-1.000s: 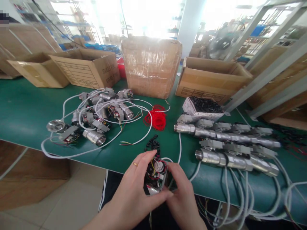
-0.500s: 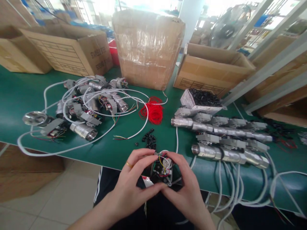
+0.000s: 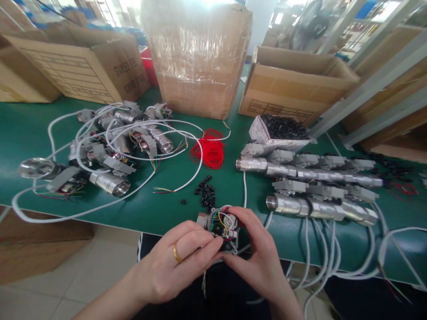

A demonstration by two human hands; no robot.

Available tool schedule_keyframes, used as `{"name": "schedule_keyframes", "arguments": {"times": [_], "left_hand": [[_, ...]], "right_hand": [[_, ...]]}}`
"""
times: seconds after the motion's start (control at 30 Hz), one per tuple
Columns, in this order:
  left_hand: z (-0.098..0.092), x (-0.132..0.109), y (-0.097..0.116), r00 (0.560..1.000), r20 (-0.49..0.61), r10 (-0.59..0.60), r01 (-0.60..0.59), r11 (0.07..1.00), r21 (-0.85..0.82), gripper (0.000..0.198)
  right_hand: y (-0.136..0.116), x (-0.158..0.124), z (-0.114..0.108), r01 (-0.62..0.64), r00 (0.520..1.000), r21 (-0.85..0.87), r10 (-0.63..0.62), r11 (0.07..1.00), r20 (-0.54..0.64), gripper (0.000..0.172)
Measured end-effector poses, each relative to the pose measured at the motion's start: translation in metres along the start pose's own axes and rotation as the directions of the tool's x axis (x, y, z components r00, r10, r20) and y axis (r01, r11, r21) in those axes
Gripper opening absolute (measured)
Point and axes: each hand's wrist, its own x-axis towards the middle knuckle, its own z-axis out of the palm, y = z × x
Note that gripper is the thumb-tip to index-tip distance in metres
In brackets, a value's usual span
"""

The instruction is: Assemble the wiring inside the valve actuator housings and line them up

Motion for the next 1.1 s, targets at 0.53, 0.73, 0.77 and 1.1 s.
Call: {"name": "schedule_keyframes", "arguments": {"times": [0.53, 0.73, 0.77, 1.1], "left_hand": [[0.012, 0.003, 0.002, 0.86, -0.213, -0.463, 0.355, 0.845, -0.4, 0.029], [0.012, 0.013, 0.011, 0.83, -0.189, -0.524, 0.399, 0.796, -0.455, 0.02], [0.011, 0.016, 0.012, 0.826, -0.185, -0.532, 0.408, 0.792, -0.454, 0.019], [0.005, 0.029, 0.011, 0.87, -0.119, -0.479, 0.416, 0.84, -0.348, 0.025]], "right_hand": [[0.003, -0.006, 0.0, -0.002, 1.0, -0.005, 0.002, 1.0, 0.017, 0.06], [0.007, -0.014, 0.004, -0.07, 0.997, 0.054, 0.071, 0.996, -0.025, 0.063], [0.007, -0.014, 0.004, -0.07, 0.997, 0.055, 0.071, 0.996, -0.022, 0.062], [0.002, -0.01, 0.005, -0.065, 0.997, 0.071, 0.067, 0.995, -0.033, 0.062]]}}
